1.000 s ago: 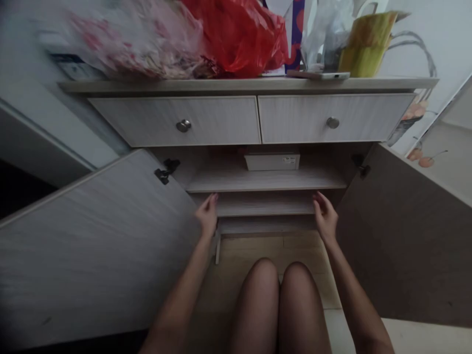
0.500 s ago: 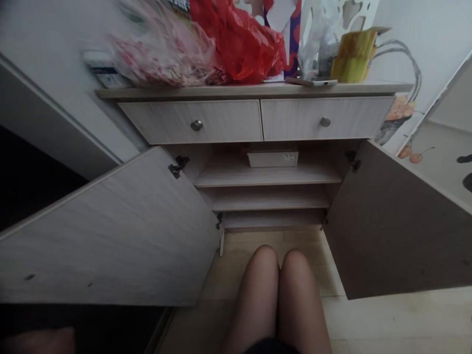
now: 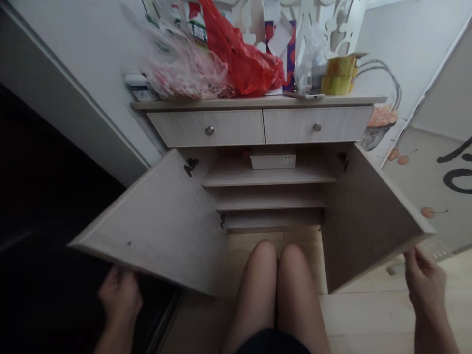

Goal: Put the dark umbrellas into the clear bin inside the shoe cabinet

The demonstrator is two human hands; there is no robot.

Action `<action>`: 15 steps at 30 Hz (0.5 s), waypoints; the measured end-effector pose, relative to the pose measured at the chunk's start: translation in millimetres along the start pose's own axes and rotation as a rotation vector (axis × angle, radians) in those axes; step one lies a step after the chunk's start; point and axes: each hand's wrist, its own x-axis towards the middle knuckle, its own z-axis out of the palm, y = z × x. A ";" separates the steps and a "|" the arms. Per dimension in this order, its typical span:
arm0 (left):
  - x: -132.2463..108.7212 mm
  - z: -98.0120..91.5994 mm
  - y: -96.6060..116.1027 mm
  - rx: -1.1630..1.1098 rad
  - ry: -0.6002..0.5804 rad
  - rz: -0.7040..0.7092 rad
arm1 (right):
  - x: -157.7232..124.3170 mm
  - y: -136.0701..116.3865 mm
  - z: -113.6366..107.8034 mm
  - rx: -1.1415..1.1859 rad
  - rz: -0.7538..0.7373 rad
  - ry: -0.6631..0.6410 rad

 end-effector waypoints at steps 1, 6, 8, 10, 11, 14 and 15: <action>-10.2 4.9 -1.1 -0.041 -0.014 -0.006 | -4.2 -6.2 5.0 -0.026 0.004 -0.019; -51.5 48.5 22.5 -0.066 -0.382 0.351 | -22.2 -48.0 49.1 0.031 -0.283 -0.179; -66.7 72.2 38.6 -0.090 -0.472 0.443 | -30.3 -66.1 71.5 0.085 -0.392 -0.215; -82.2 97.8 53.4 -0.112 -0.547 0.484 | -39.1 -83.0 94.3 0.115 -0.442 -0.236; -89.8 111.0 59.6 -0.121 -0.577 0.495 | -43.4 -90.7 105.7 0.124 -0.451 -0.241; -109.0 150.1 74.2 -0.119 -0.638 0.498 | -54.0 -110.8 140.4 0.123 -0.461 -0.261; -113.7 162.5 78.0 -0.106 -0.657 0.495 | -56.3 -116.9 152.3 0.113 -0.460 -0.275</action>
